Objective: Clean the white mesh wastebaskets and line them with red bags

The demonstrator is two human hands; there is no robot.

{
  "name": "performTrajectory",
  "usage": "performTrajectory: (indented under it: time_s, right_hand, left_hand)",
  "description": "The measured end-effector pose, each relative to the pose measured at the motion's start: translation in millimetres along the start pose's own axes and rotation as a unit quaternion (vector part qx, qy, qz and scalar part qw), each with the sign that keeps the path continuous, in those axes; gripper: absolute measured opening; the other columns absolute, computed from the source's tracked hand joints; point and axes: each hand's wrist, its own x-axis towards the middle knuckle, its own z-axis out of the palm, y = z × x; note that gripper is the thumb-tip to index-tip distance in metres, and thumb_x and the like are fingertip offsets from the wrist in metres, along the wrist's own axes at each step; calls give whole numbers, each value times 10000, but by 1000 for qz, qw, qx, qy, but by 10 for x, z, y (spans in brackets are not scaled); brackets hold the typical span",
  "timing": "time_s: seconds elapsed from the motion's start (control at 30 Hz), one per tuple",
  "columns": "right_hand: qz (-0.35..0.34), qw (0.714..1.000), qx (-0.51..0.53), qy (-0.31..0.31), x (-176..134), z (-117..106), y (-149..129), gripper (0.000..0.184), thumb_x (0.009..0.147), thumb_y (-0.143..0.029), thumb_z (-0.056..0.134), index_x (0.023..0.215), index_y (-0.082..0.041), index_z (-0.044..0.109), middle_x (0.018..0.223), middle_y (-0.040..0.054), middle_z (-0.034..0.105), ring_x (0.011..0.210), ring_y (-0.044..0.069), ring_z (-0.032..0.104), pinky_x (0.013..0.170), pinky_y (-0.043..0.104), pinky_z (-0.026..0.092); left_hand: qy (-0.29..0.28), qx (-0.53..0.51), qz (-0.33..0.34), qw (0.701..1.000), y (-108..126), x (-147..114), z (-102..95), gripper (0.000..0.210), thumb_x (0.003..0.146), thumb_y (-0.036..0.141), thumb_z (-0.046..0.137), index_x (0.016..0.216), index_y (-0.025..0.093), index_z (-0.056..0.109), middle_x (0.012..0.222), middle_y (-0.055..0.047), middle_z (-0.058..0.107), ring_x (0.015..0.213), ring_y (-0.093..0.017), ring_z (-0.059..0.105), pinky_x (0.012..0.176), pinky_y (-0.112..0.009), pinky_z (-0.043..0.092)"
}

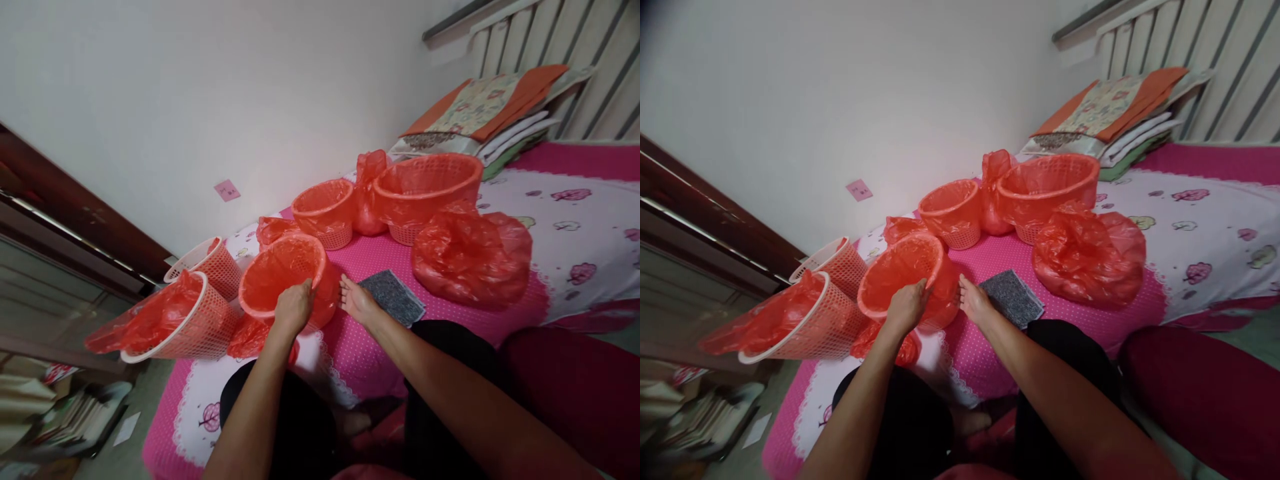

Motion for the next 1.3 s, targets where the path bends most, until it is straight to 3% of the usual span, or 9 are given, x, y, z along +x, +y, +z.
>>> performTrajectory:
  time_s: [0.1, 0.2, 0.33, 0.43, 0.53, 0.77, 1.0, 1.17, 1.3]
  right_hand:
    - [-24, 999, -4, -37, -34, -70, 7, 128, 937, -301, 762, 880, -219, 682, 842, 33, 750, 763, 162, 677, 773, 301, 533]
    - [-42, 998, -13, -41, -67, -157, 34, 193, 815, -181, 851, 834, -221, 663, 834, 4, 748, 743, 144, 665, 770, 285, 516]
    - [-29, 999, -22, -21, -88, -213, 87, 159, 832, -156, 810, 826, -212, 662, 750, -2, 702, 684, 139, 632, 736, 280, 503]
    - [-12, 1000, -18, -12, -112, -190, 94, 106, 948, -258, 677, 852, -216, 661, 766, 31, 711, 715, 168, 656, 734, 302, 526]
    - [-12, 1000, 4, -17, -146, -138, 65, 299, 1052, -424, 498, 921, -222, 675, 872, 68, 754, 788, 192, 694, 759, 331, 558]
    - [-95, 995, -5, 35, -123, -171, 60, 115, 903, -269, 770, 885, -251, 658, 799, -3, 736, 750, 167, 682, 758, 301, 546]
    - [-37, 999, -10, -15, -223, -84, 129, 367, 1043, -560, 576, 975, -224, 708, 933, 86, 772, 858, 208, 713, 796, 333, 568]
    - [-11, 993, -34, -114, -389, 20, 327, 92, 896, -256, 792, 961, -230, 733, 955, 25, 782, 861, 169, 703, 818, 299, 550]
    - [2, 993, -65, -97, -411, -15, 483, 206, 801, -105, 825, 768, -230, 665, 844, -6, 735, 809, 146, 690, 829, 296, 542]
  left_hand:
    - [1, -2, -4, 1000, -30, -46, 20, 357, 1120, 399, 394, 1161, 183, 676, 990, -141, 800, 975, -292, 779, 736, -330, 491]
    - [5, -9, 5, 1000, -60, -114, 47, 353, 1123, 408, 401, 1132, 188, 676, 978, -134, 799, 966, -288, 778, 730, -322, 470]
    - [9, -20, 38, 999, -159, -253, 91, 315, 1123, 387, 424, 1125, 195, 673, 973, -115, 796, 970, -275, 771, 747, -311, 449]
    - [4, -25, 50, 998, -241, -359, 100, 284, 1118, 355, 441, 1058, 195, 669, 948, -103, 787, 930, -258, 764, 755, -304, 440]
    - [-4, -41, 61, 997, -270, -443, 76, 282, 1117, 316, 434, 1004, 193, 660, 946, -101, 780, 914, -242, 755, 779, -300, 443]
    - [-24, -61, 75, 995, -245, -497, 33, 264, 1102, 253, 435, 978, 213, 664, 951, -78, 776, 906, -225, 744, 802, -300, 448]
    - [-15, -66, 58, 996, -278, -264, 11, 271, 1109, 329, 456, 1030, 218, 690, 1002, -88, 797, 968, -228, 755, 772, -283, 436]
    - [-5, -53, 62, 997, -242, -135, -7, 272, 1104, 339, 460, 1087, 215, 701, 1039, -97, 805, 1013, -245, 757, 755, -294, 437]
    - [-7, -52, 68, 996, -231, -107, -19, 293, 1105, 377, 467, 1072, 207, 703, 1009, -94, 803, 982, -245, 757, 741, -301, 431]
